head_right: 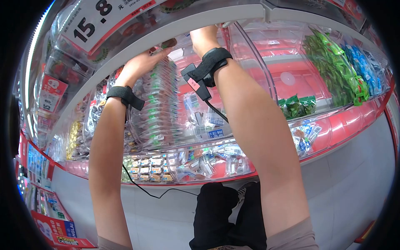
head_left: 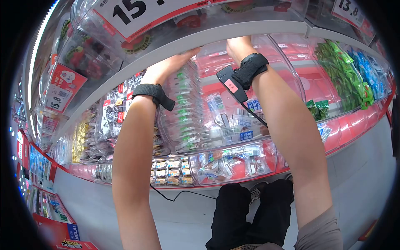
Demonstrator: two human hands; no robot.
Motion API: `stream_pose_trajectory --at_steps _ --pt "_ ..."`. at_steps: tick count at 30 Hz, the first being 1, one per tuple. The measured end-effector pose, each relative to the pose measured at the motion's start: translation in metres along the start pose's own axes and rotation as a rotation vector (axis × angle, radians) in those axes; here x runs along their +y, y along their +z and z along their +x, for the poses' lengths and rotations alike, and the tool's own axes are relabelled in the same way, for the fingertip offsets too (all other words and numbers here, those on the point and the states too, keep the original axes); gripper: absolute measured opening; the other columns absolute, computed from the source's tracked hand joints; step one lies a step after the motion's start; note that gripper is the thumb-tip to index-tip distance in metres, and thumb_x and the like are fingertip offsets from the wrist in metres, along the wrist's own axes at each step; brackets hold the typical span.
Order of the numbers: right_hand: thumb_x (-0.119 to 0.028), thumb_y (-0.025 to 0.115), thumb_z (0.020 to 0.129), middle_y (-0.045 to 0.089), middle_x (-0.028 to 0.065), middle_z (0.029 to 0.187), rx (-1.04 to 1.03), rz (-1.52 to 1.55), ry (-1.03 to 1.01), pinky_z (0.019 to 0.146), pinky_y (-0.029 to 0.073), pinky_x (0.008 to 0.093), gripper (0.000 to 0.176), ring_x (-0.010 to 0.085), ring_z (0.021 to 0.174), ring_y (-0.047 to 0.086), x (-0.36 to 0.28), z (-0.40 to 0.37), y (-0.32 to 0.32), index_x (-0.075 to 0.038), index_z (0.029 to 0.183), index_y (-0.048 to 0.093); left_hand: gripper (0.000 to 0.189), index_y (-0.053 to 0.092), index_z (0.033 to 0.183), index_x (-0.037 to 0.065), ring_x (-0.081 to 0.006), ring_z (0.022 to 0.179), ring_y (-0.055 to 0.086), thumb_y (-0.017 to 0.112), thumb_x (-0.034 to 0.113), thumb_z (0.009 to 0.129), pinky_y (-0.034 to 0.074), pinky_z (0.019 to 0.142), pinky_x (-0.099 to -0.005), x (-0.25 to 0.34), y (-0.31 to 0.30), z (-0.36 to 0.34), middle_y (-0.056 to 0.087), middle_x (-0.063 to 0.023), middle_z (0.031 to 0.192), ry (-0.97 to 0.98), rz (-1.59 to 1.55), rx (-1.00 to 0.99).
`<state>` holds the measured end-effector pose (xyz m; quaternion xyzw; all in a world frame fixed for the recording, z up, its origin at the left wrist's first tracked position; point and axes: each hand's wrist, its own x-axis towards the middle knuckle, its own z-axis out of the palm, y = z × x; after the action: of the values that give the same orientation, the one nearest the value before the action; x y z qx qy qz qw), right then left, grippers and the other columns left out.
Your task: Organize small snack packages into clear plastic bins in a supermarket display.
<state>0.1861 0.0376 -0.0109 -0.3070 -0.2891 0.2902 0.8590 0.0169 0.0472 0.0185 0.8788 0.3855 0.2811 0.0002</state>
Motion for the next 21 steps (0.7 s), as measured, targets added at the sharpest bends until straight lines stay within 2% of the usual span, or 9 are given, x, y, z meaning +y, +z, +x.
stream_pose_trajectory --at_steps 4,6,7,9,12,14,17,20,21 --pt "-0.014 0.055 0.088 0.062 0.0103 0.1 -0.094 -0.108 -0.039 0.078 0.045 0.0351 0.021 0.0193 0.089 0.057 0.004 0.005 -0.001 -0.001 0.104 0.058 0.051 0.059 0.117 0.005 -0.0282 0.096 0.06 0.062 0.045 0.085 0.046 0.083 -0.0375 -0.013 0.004 0.005 0.064 -0.0153 0.107 -0.005 0.112 0.061" --pt "-0.014 0.057 0.087 0.063 0.0097 0.099 -0.238 -0.48 -0.221 0.08 0.046 0.0359 0.019 0.0222 0.09 0.058 -0.002 0.005 -0.006 -0.003 0.103 0.059 0.044 0.061 0.114 0.006 -0.0299 0.094 0.061 0.059 0.042 0.088 0.046 0.082 -0.0376 -0.022 0.009 0.007 0.065 -0.016 0.104 0.02 0.203 0.146" --pt "-0.015 0.058 0.085 0.065 0.0122 0.097 -0.331 -0.757 -0.366 0.079 0.047 0.0373 0.02 0.0252 0.089 0.06 -0.012 0.004 -0.01 -0.003 0.1 0.062 0.041 0.062 0.112 0.006 -0.0313 0.093 0.061 0.058 0.039 0.089 0.046 0.082 -0.0383 -0.028 0.011 0.008 0.065 -0.0169 0.103 0.052 0.253 0.165" --pt "-0.017 0.061 0.081 0.067 0.0161 0.093 -0.383 -1.079 -0.609 0.077 0.048 0.0398 0.02 0.0306 0.086 0.062 -0.014 0.004 -0.01 -0.002 0.094 0.065 0.036 0.063 0.109 0.006 -0.034 0.092 0.061 0.056 0.035 0.09 0.047 0.082 -0.0396 -0.036 0.013 0.01 0.065 -0.0187 0.1 0.114 0.352 0.203" --pt "-0.016 0.064 0.074 0.067 0.0178 0.087 -0.297 -1.179 -0.809 0.076 0.048 0.0427 0.018 0.0348 0.083 0.062 0.008 0.006 -0.007 -0.002 0.086 0.067 0.032 0.064 0.106 0.005 -0.0372 0.094 0.06 0.055 0.031 0.09 0.047 0.081 -0.0422 -0.041 0.012 0.008 0.064 -0.0203 0.101 0.094 0.469 0.164" --pt "-0.01 0.067 0.067 0.066 0.0151 0.086 -0.29 -1.204 -0.825 0.077 0.045 0.0439 0.017 0.0336 0.084 0.061 0.017 0.008 -0.009 -0.005 0.083 0.067 0.031 0.064 0.105 0.004 -0.0375 0.094 0.06 0.055 0.029 0.09 0.046 0.081 -0.043 -0.036 0.01 0.005 0.064 -0.0202 0.101 0.066 0.46 0.178" --pt "-0.012 0.068 0.068 0.066 0.016 0.088 -0.417 -1.25 -0.859 0.079 0.045 0.0433 0.018 0.0329 0.082 0.063 0.016 0.002 -0.011 -0.005 0.085 0.067 0.03 0.065 0.105 0.004 -0.0375 0.095 0.06 0.054 0.028 0.089 0.046 0.082 -0.0434 -0.03 0.008 0.001 0.064 -0.02 0.101 0.061 0.47 0.201" --pt "-0.013 0.067 0.07 0.066 0.0178 0.093 -0.721 -1.283 -0.638 0.081 0.047 0.0436 0.023 0.0342 0.09 0.063 0.021 -0.007 -0.006 -0.004 0.091 0.066 0.03 0.065 0.104 0.004 -0.0378 0.095 0.06 0.054 0.027 0.089 0.046 0.082 -0.0434 -0.033 0.01 0.003 0.064 -0.0201 0.101 0.078 0.449 0.236" --pt "-0.013 0.067 0.071 0.066 0.0184 0.094 -0.728 -1.224 -0.565 0.082 0.047 0.0435 0.024 0.0346 0.092 0.062 0.028 -0.008 -0.003 -0.003 0.093 0.066 0.03 0.065 0.104 0.004 -0.0379 0.095 0.06 0.054 0.027 0.089 0.046 0.082 -0.0435 -0.035 0.011 0.004 0.064 -0.0203 0.101 0.083 0.435 0.25"
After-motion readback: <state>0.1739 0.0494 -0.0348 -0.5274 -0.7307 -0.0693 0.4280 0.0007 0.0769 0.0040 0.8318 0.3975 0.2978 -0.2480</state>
